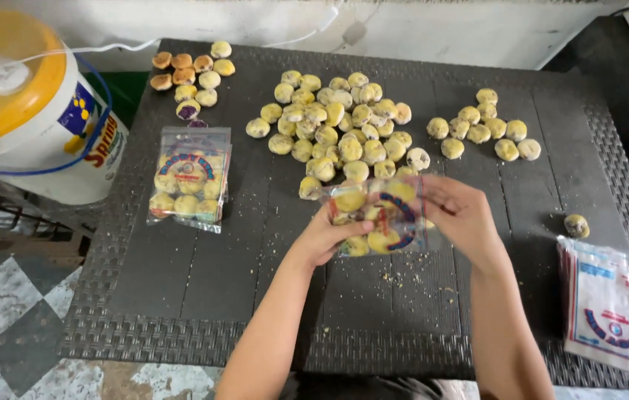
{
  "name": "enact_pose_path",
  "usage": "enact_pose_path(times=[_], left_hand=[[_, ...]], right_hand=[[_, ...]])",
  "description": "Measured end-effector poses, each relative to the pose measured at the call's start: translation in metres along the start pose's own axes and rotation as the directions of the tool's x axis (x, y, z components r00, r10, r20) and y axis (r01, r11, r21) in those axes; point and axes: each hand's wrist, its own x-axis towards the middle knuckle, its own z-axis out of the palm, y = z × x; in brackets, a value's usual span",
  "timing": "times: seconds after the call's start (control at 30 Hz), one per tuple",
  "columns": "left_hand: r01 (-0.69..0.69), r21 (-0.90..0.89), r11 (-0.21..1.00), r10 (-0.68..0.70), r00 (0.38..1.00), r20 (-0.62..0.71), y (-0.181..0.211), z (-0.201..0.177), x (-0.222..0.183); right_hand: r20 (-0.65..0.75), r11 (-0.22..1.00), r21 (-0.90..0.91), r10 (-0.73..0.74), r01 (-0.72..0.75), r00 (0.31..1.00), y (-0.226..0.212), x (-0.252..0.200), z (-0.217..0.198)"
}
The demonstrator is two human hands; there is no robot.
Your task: Packing small, round baked goods into clear plastic bags on a production table.
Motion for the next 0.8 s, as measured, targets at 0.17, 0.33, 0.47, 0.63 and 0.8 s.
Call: enact_pose_path(times=[0.17,0.33,0.47,0.63,0.8], left_hand=[[-0.031,0.002,1.0,0.031,0.999,0.01,0.003,-0.003,-0.001],[-0.03,-0.012,0.999,0.03,0.999,-0.016,0.006,0.006,-0.007],[-0.035,-0.005,0.999,0.035,0.999,-0.02,0.008,0.003,-0.007],[-0.041,-0.193,0.98,0.039,0.999,-0.016,-0.008,-0.003,-0.002],[-0.151,-0.314,0.937,0.175,0.983,0.049,-0.013,-0.01,0.006]], right_hand=[[-0.061,1.0,0.003,-0.025,0.025,0.998,-0.001,0.0,0.019],[-0.101,0.992,-0.103,-0.079,0.069,0.992,0.002,0.001,0.028],[0.011,0.99,-0.124,-0.066,0.067,0.998,0.005,0.001,0.021],[0.066,0.789,-0.494,-0.386,0.366,0.92,0.026,0.011,-0.015],[-0.014,0.908,0.078,-0.411,0.411,0.911,0.011,-0.007,0.036]])
